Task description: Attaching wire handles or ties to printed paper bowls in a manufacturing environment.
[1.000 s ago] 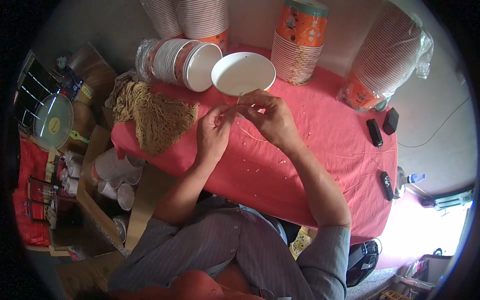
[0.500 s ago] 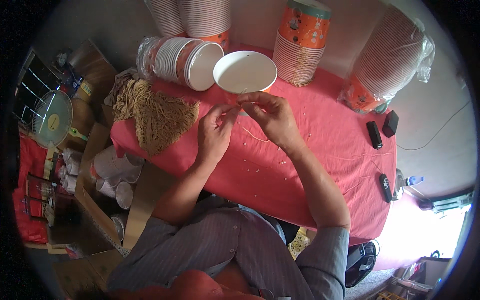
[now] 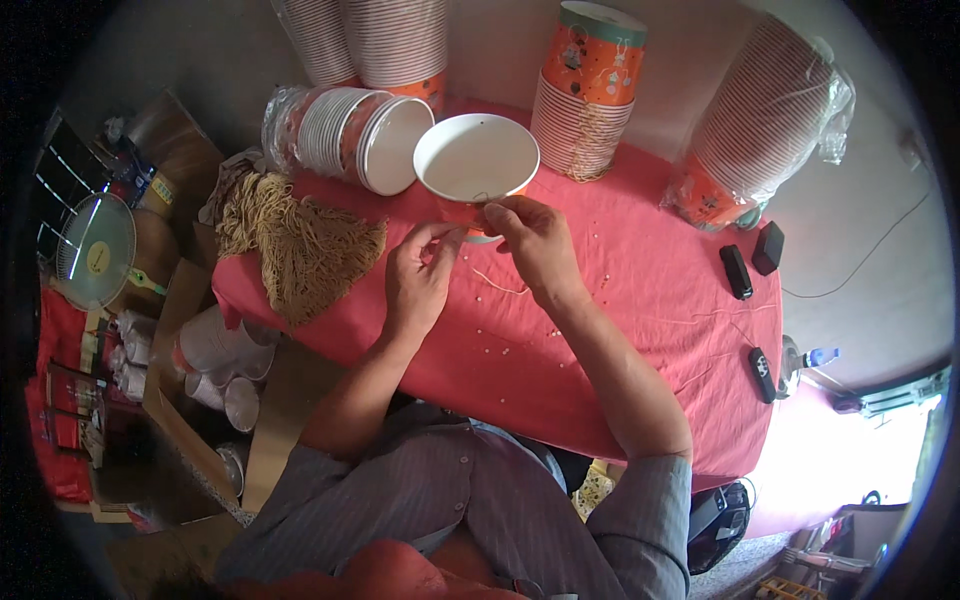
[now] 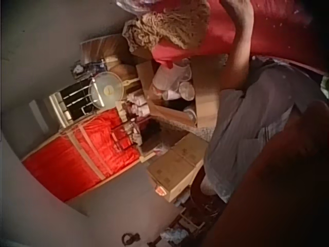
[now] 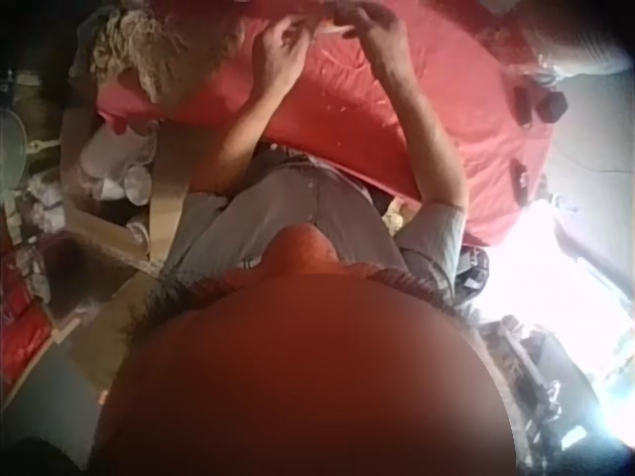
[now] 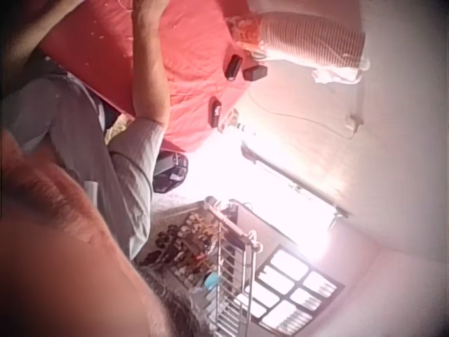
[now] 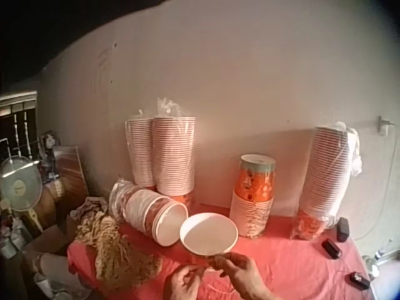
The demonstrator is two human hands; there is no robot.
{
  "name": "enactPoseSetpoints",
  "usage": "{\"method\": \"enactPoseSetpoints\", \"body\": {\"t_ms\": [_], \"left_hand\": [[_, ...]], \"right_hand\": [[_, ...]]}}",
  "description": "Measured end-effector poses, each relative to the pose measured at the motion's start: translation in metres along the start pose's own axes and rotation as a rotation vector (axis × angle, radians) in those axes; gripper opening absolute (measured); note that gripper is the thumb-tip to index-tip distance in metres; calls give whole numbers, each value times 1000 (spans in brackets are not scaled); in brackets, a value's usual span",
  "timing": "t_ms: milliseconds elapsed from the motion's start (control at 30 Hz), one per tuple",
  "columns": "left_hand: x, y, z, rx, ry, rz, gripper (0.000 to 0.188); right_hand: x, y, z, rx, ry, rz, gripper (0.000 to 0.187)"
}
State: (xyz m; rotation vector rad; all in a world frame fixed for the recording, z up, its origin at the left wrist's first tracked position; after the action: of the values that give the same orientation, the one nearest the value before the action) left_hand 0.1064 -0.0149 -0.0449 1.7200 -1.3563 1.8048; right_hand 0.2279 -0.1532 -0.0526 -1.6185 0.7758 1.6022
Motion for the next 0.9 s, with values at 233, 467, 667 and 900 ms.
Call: {"method": "enactPoseSetpoints", "body": {"t_ms": [233,467,667,900], "left_hand": [[-9,0,-1,2,-6,20,14],[-18,0,-6,25,-19,19,13],[-16,0,-5,18,-21,-12,14],[-22,-1,-1,0,-2,5,14]], "right_hand": [[4,-1,-5,-25,153,87,32],[-67,16,3,-66,611,-518,32],[-52,20,18,-144,768,-566,30],[-45,18,18,-118,862,-586,18]]}}
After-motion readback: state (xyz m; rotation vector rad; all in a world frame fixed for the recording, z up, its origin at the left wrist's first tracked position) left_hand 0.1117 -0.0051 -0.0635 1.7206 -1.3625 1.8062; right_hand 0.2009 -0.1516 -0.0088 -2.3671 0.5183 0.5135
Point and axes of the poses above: each hand's wrist, its own y-axis away from the middle knuckle, its own z-axis out of the palm, x = y × z, the point moved 9 cm from there along -y, towards the middle knuckle
